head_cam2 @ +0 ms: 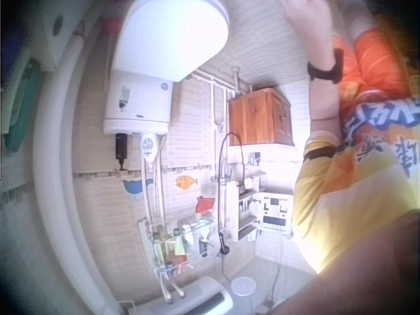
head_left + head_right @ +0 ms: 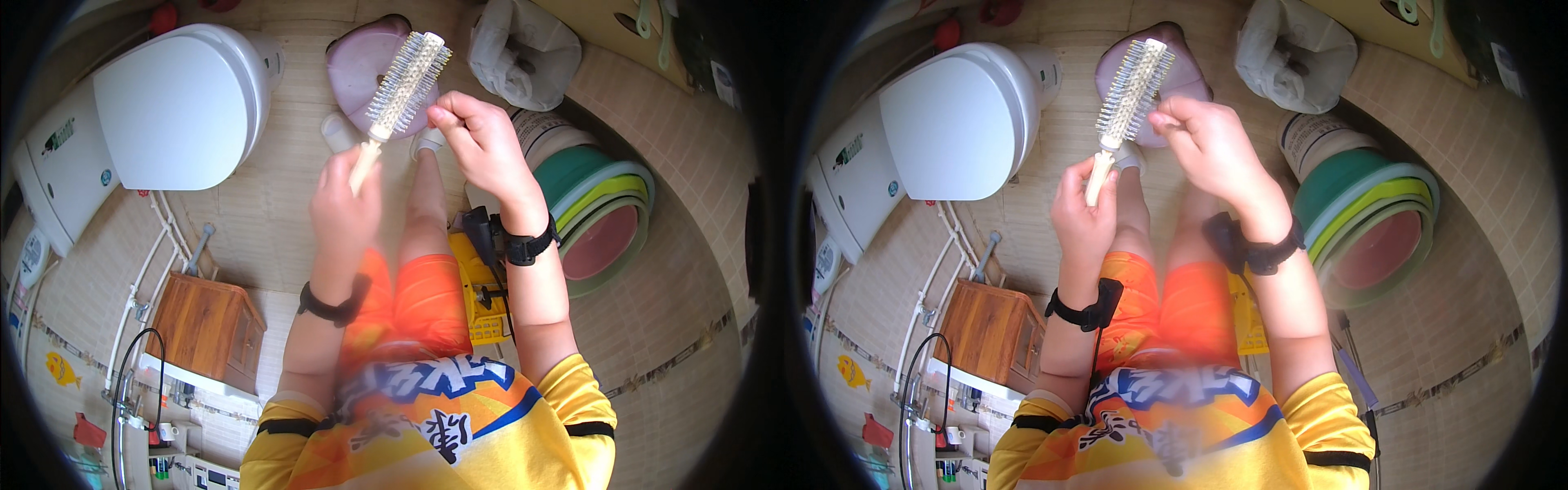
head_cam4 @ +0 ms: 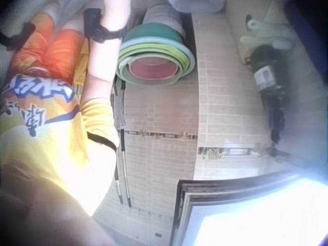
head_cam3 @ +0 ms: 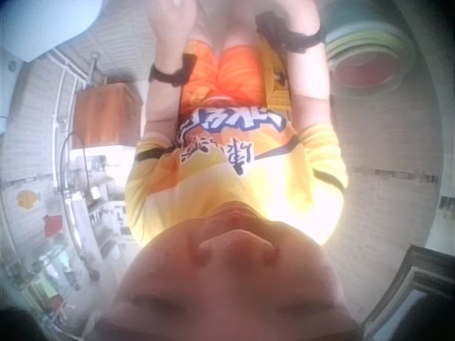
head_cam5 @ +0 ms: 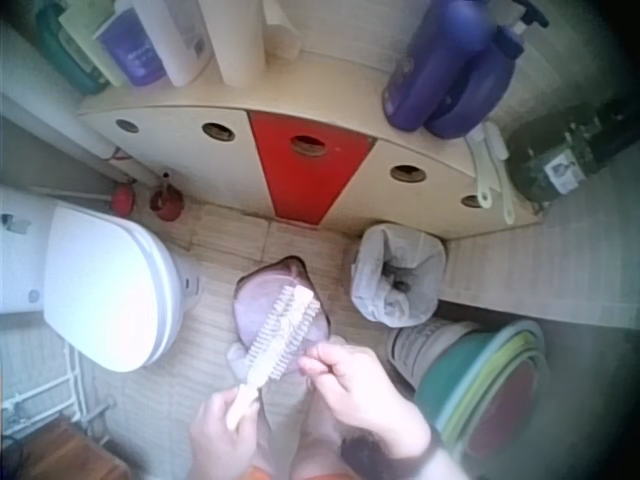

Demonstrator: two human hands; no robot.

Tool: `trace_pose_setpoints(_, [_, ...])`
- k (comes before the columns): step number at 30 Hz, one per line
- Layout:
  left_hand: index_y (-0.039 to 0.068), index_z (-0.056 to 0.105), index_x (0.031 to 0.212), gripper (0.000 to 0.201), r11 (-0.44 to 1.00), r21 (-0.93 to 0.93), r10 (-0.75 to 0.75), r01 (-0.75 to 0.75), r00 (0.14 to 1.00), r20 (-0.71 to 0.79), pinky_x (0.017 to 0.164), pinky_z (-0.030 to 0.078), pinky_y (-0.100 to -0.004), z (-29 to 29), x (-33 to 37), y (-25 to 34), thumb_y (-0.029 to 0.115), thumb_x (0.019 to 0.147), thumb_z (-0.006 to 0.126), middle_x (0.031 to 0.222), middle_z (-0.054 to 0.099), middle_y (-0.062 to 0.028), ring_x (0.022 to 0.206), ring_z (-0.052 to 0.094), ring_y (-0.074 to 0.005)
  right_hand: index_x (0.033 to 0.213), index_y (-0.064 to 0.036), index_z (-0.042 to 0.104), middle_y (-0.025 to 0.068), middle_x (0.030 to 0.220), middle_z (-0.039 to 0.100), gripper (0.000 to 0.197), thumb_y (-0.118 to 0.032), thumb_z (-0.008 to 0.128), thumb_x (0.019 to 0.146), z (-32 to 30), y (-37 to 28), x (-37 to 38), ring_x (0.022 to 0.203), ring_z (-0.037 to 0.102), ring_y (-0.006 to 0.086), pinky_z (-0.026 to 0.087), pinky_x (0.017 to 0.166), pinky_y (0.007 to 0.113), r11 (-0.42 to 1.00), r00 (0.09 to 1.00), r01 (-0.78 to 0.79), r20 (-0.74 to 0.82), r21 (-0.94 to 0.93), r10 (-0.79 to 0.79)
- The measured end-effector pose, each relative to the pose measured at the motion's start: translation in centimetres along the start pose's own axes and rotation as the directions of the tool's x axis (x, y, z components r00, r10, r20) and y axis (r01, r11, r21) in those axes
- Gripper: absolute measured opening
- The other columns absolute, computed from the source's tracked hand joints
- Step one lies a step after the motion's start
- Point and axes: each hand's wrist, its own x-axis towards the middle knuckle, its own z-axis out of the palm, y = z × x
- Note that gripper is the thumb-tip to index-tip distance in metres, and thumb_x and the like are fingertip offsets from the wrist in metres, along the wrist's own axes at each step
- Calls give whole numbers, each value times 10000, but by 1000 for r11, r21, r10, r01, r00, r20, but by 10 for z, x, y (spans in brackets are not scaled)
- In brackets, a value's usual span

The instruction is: The person cleans two hairbrushes in a bathroom. They rinse a pink brush and a round brush under running water, then use their fingers to pull debris from the bristles and discard it into a trash bin.

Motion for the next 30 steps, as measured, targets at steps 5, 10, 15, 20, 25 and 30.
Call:
trace_pose_setpoints(5, [79,537,984,229,996,81,16,-21,998,64,607,467,-403,4,-4,3,183,787,591,870,588,-133,752,579,-336,720,-4,536,2,618,490,197,-146,543,855,-1,-2,-9,533,405,67,325,478,206,896,997,73,-10,438,-76])
trace_pose_setpoints(10, [85,531,972,203,1000,18,19,-21,997,75,603,465,-415,10,6,9,196,804,563,876,580,-146,759,566,-355,676,-15,473,29,614,480,221,-132,549,847,-1,-1,-22,494,369,81,303,448,222,719,999,-50,48,693,23])
trace_pose_setpoints(15, [38,525,917,187,974,178,-168,141,975,147,634,445,-424,25,17,-21,166,787,567,848,576,-192,773,556,-378,649,-30,427,36,541,409,282,-183,565,841,-12,-11,-45,438,322,99,262,402,238,601,996,12,42,799,-76])
trace_pose_setpoints(20, [18,524,872,159,931,249,-296,268,951,84,623,446,-448,27,15,-102,137,773,561,769,580,-217,744,554,-409,735,-8,505,19,555,445,245,-218,581,836,-40,2,-43,438,345,89,286,423,231,452,993,120,-99,884,-70])
trace_pose_setpoints(25, [22,525,875,187,897,245,-366,368,929,-56,642,450,-400,12,2,-163,147,760,602,769,603,-176,717,585,-343,766,-26,517,-30,552,392,179,-163,510,882,-90,64,-20,444,264,54,282,452,222,642,945,146,-299,753,135])
trace_pose_setpoints(30, [21,508,875,199,900,194,-381,390,921,-83,639,441,-353,3,2,-171,147,765,617,744,591,-126,678,575,-273,782,-5,582,40,612,547,219,-210,539,848,-142,161,14,517,466,133,393,516,274,974,795,-228,-579,-8,181])
